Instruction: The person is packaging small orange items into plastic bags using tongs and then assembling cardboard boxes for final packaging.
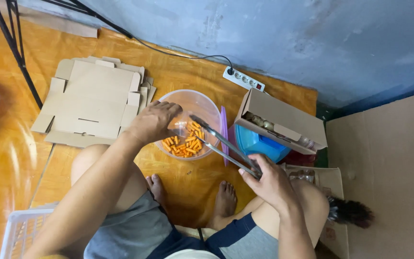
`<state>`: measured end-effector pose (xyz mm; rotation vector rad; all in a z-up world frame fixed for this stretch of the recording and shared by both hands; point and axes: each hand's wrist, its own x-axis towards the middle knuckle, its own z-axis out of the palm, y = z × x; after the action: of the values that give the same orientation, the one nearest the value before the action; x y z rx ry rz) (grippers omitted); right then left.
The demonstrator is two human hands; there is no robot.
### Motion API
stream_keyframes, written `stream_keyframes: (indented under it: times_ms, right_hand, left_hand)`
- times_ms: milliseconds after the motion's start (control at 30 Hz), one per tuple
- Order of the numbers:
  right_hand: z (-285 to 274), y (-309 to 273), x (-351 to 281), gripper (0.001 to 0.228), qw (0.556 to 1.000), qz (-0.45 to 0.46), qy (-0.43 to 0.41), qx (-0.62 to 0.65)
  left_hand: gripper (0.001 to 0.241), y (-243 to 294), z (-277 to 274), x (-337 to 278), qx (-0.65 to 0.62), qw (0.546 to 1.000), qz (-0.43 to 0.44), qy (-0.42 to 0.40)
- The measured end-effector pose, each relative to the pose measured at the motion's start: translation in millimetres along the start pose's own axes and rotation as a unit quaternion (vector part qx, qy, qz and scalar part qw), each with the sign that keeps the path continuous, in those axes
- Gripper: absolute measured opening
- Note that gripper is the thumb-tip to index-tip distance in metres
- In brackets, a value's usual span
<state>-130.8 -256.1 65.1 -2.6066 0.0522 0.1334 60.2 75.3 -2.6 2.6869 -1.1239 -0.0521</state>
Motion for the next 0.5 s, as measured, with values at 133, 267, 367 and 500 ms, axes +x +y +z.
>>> stream_keyframes:
  times_ms: [133,267,367,500]
  right_hand:
    - [4.7,22.4,-3.5,0.049,1.000,0.026,0.008,-0.002]
    - [7.3,0.7,2.6,0.050,0.998,0.047,-0.019,-0.024]
    - [31.3,13.6,10.6,0.054,0.991,0.077,-0.060,-0.092]
    - [56.3,27.1,30.3,0.058,0.983,0.069,-0.068,-0.158]
  left_hand:
    - [0.070,-1.0,-25.0,-4.2,-0.145,0.984,-0.089,0.053]
    - [0.080,18.7,-63.2,1.0,-0.231,0.961,-0.129,0.079]
    - [0.084,22.5,-59.5,6.9,-0.267,0.947,-0.137,0.115]
    - [0.086,22.2,-52.6,13.8,-0.284,0.939,-0.146,0.130]
